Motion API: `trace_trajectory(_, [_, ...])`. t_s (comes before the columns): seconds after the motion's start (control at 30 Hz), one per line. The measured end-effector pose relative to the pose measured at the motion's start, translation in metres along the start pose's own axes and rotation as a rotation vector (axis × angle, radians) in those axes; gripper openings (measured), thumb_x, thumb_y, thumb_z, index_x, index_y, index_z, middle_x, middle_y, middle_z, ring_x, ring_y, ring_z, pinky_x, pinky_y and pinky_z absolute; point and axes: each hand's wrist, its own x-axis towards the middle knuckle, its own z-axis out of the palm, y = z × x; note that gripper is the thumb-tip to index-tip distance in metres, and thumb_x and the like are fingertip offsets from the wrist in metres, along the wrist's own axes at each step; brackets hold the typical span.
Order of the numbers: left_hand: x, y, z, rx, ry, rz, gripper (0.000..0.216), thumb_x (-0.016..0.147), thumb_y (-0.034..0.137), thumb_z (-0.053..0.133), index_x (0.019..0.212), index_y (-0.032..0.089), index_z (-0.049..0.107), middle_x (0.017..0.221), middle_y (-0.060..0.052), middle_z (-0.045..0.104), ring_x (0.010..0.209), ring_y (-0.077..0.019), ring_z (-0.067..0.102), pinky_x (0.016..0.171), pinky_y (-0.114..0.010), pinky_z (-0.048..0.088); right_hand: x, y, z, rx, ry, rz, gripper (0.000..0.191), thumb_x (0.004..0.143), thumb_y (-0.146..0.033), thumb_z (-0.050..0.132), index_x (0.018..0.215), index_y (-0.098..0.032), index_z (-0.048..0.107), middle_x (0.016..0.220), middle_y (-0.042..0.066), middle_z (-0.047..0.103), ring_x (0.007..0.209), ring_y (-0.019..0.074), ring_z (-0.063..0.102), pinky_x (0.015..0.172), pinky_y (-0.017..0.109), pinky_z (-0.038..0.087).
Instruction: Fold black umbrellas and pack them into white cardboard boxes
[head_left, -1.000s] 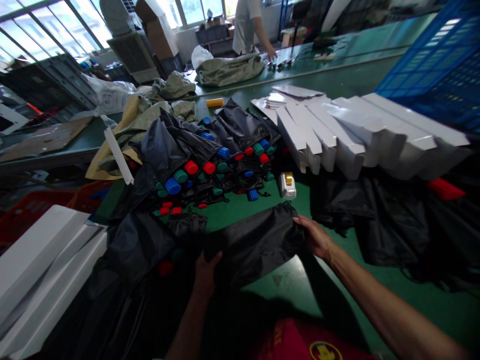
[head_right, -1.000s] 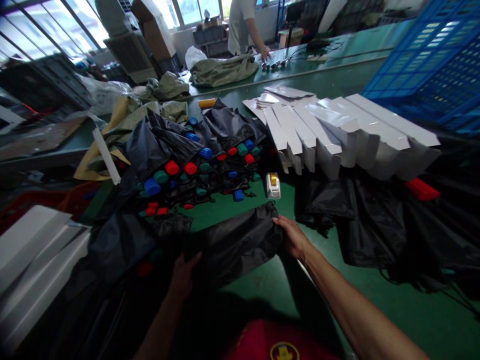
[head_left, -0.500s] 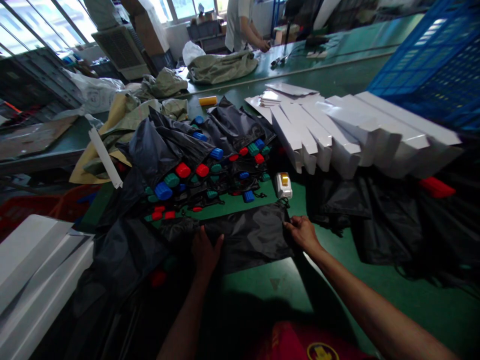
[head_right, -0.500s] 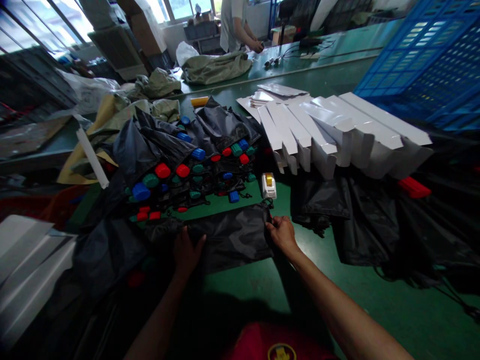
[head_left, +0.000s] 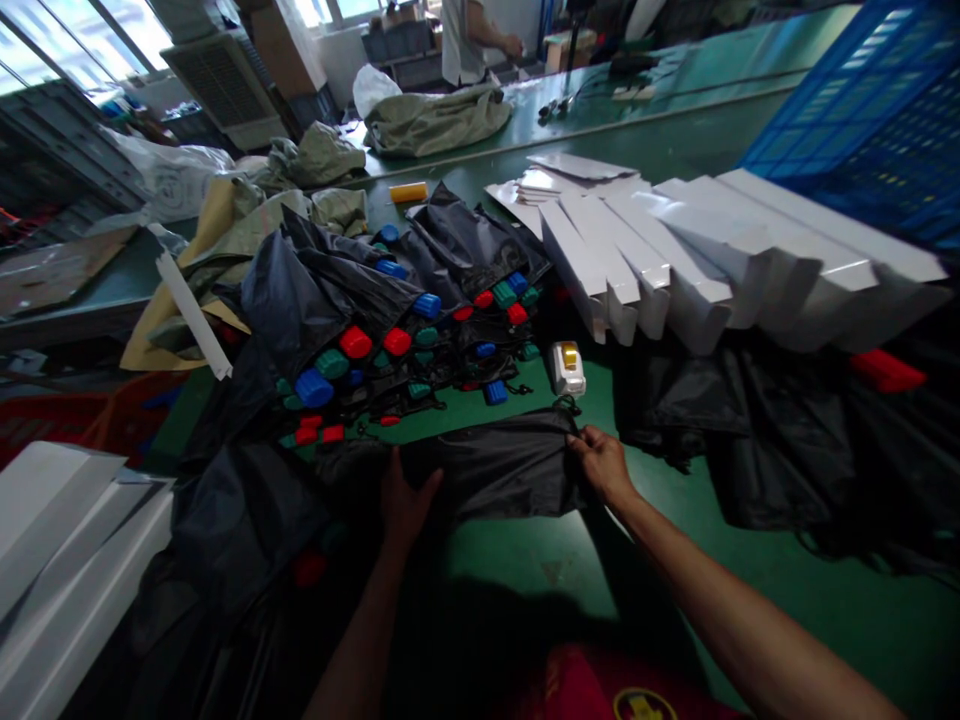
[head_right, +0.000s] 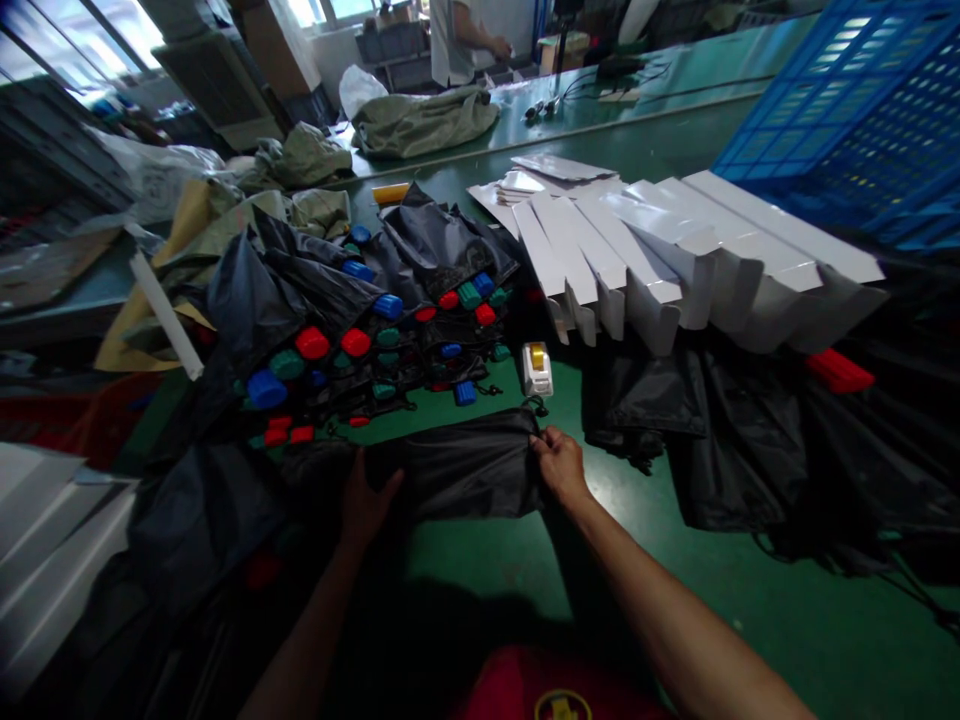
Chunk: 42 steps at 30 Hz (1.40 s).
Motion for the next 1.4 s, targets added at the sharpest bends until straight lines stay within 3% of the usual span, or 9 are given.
trace_trajectory(0.1, [0.003,-0.008,-0.009,-0.083,-0.023,-0.036,0.086,0.078,0.051,0.065,0.148,0.015,0.029,0.150,-0.018,0.040,0.141,-0.0294,0.037,0.116,-0.045,0.032,-0.002,-0.001,0.012,-0.016,0.027,0.008,0.033,0.074,-0.048,0.052,0.057,-0.026,0.034,0.050,-0.004,0.040,0.052,0.0146,0.040,0.052,0.027,0.033])
trace_trajectory(0.27, [0.006,-0.012,-0.016,-0.090,-0.046,-0.018,0.083,0.078,0.051,0.063,0.146,0.015,0.032,0.149,-0.017,0.041,0.142,-0.0292,0.035,0.117,-0.046,0.029,0.007,-0.012,0.010,-0.059,0.039,-0.020,0.033,0.069,-0.051,0.061,0.060,-0.024,0.043,0.057,-0.002,0.048,0.057,0.0163,0.045,0.056,0.028,0.036])
trace_trajectory(0.4, [0.006,-0.016,-0.008,-0.109,0.027,0.047,0.084,0.078,0.049,0.063,0.147,0.016,0.030,0.150,-0.018,0.038,0.143,-0.0298,0.032,0.118,-0.048,0.027,0.013,-0.018,0.010,-0.058,0.024,-0.101,0.031,0.067,-0.048,0.060,0.058,-0.023,0.045,0.064,0.001,0.054,0.066,0.0177,0.050,0.063,0.028,0.039])
trace_trajectory(0.53, [0.003,-0.013,0.005,-0.123,0.063,0.054,0.088,0.075,0.051,0.066,0.147,0.016,0.029,0.149,-0.019,0.039,0.141,-0.0321,0.033,0.115,-0.049,0.031,0.022,-0.020,0.017,-0.075,0.053,-0.070,0.030,0.071,-0.046,0.053,0.057,-0.024,0.039,0.052,-0.003,0.043,0.055,0.0150,0.043,0.055,0.027,0.032])
trace_trajectory(0.8, [-0.006,0.027,0.013,0.281,0.136,0.135,0.088,0.082,0.062,0.055,0.148,0.011,0.028,0.146,-0.027,0.038,0.135,-0.0406,0.038,0.103,-0.061,0.036,0.042,-0.034,-0.010,-0.181,-0.009,-0.011,0.034,0.068,-0.047,0.066,0.055,-0.023,0.046,0.049,-0.002,0.046,0.050,0.0146,0.042,0.051,0.028,0.027])
trace_trajectory(0.9, [-0.024,0.043,0.013,0.430,0.235,0.339,0.079,0.088,0.059,0.048,0.148,0.012,0.030,0.155,-0.026,0.025,0.140,-0.0397,0.030,0.105,-0.061,0.031,0.031,-0.033,-0.021,-0.186,-0.110,0.129,0.037,0.061,-0.042,0.076,0.049,-0.022,0.047,0.046,-0.002,0.045,0.050,0.0149,0.045,0.050,0.027,0.027])
trace_trajectory(1.13, [-0.079,0.031,0.035,0.510,-0.131,1.040,0.082,0.084,0.073,0.040,0.150,0.024,0.031,0.156,-0.013,0.031,0.144,-0.0327,0.024,0.115,-0.061,0.008,-0.013,-0.020,-0.031,-0.005,-0.254,0.350,0.033,0.069,-0.044,0.069,0.056,-0.021,0.049,0.050,-0.001,0.052,0.045,0.0121,0.047,0.044,0.025,0.032])
trace_trajectory(1.23, [-0.086,0.012,0.046,0.510,-0.107,1.156,0.080,0.085,0.073,0.037,0.148,0.023,0.035,0.153,-0.011,0.038,0.144,-0.0314,0.024,0.116,-0.060,-0.004,-0.028,-0.013,-0.033,0.089,-0.293,0.423,0.034,0.063,-0.042,0.075,0.056,-0.020,0.051,0.048,-0.003,0.051,0.042,0.0103,0.044,0.041,0.023,0.030])
trace_trajectory(1.4, [-0.088,0.010,0.055,0.536,-0.145,1.140,0.058,0.094,0.054,0.040,0.146,0.029,0.036,0.155,-0.005,0.034,0.145,-0.0291,0.023,0.116,-0.061,0.010,-0.029,-0.008,-0.029,0.249,-0.207,0.418,0.034,0.057,-0.035,0.080,0.052,-0.019,0.050,0.043,-0.005,0.047,0.040,0.0082,0.040,0.040,0.022,0.026])
